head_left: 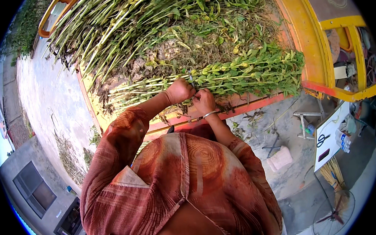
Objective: The person gathers long green plant stalks on a yellow cart, aligns them into bundles, and ties them with plastic strips. They occasionally move a large white sack and continue bundling the remaining stalks.
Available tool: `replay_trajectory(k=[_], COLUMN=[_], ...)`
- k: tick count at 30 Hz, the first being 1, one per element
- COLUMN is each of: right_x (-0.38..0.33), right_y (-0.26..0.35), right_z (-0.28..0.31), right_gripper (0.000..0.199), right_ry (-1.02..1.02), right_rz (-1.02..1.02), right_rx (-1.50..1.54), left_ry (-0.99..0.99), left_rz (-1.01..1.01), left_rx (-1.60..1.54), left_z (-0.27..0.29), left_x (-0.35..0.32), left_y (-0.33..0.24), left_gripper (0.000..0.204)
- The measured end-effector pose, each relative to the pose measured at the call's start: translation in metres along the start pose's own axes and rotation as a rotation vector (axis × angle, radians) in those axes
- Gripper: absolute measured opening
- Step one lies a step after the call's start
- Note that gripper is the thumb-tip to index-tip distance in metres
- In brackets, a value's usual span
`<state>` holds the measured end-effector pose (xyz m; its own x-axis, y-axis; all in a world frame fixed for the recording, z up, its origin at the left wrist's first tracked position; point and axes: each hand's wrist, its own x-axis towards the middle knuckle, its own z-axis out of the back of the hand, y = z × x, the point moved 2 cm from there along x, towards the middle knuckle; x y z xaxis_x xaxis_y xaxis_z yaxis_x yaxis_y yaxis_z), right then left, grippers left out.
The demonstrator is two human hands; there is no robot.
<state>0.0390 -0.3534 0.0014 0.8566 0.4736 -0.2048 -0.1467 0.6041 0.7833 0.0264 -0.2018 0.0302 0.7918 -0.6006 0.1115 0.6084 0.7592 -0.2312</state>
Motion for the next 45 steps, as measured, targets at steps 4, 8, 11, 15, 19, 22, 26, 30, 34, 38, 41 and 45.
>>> replay_trajectory(k=[4,8,11,15,19,22,26,30,34,38,41,45], right_x=[-0.007,-0.009,-0.010,-0.004,0.004,0.007,0.015,0.025,0.021,0.017,0.016,0.017], right_y=[0.003,-0.009,-0.037,-0.024,-0.022,-0.025,-0.020,-0.020,-0.007,-0.005,-0.004,-0.004], right_z=[-0.002,0.001,-0.016,-0.011,-0.012,-0.012,-0.001,0.005,0.016,0.014,0.015,0.015], right_gripper=[0.010,0.010,0.011,0.012,0.021,0.027,0.032,0.033,0.030,0.026,0.024,0.023], right_ry=[-0.084,-0.071,-0.039,0.021,-0.002,0.029,0.036,0.086,0.142,0.098,-0.007,0.024], right_rz=[0.080,0.083,-0.096,-0.264,-0.123,-0.119,-0.001,0.086,-0.032,-0.051,0.094,0.100], right_rx=[-0.026,0.331,0.458,0.608,0.511,0.471,0.315,0.349,0.323,0.325,0.242,0.129], left_ry=[-0.179,-0.271,-0.207,-0.135,-0.274,-0.373,-0.443,-0.458,-0.468,-0.495,-0.534,-0.515], left_rz=[0.267,0.365,0.248,0.218,0.325,0.475,0.585,0.607,0.691,0.751,0.780,0.806], left_rx=[-0.030,-0.016,-0.004,0.028,0.022,-0.026,-0.105,-0.181,-0.314,-0.394,-0.453,-0.454], left_z=[-0.009,-0.014,-0.011,-0.007,-0.007,-0.007,-0.008,-0.005,-0.006,-0.008,-0.013,-0.021], left_x=[0.000,-0.005,-0.003,0.000,0.007,0.006,0.007,0.006,0.001,0.001,0.000,-0.003], left_y=[-0.011,-0.025,-0.020,-0.012,-0.012,-0.022,-0.029,-0.025,-0.022,-0.022,-0.021,-0.022], left_gripper=[0.009,0.011,0.010,0.009,0.013,0.016,0.016,0.011,0.010,0.010,0.011,0.011])
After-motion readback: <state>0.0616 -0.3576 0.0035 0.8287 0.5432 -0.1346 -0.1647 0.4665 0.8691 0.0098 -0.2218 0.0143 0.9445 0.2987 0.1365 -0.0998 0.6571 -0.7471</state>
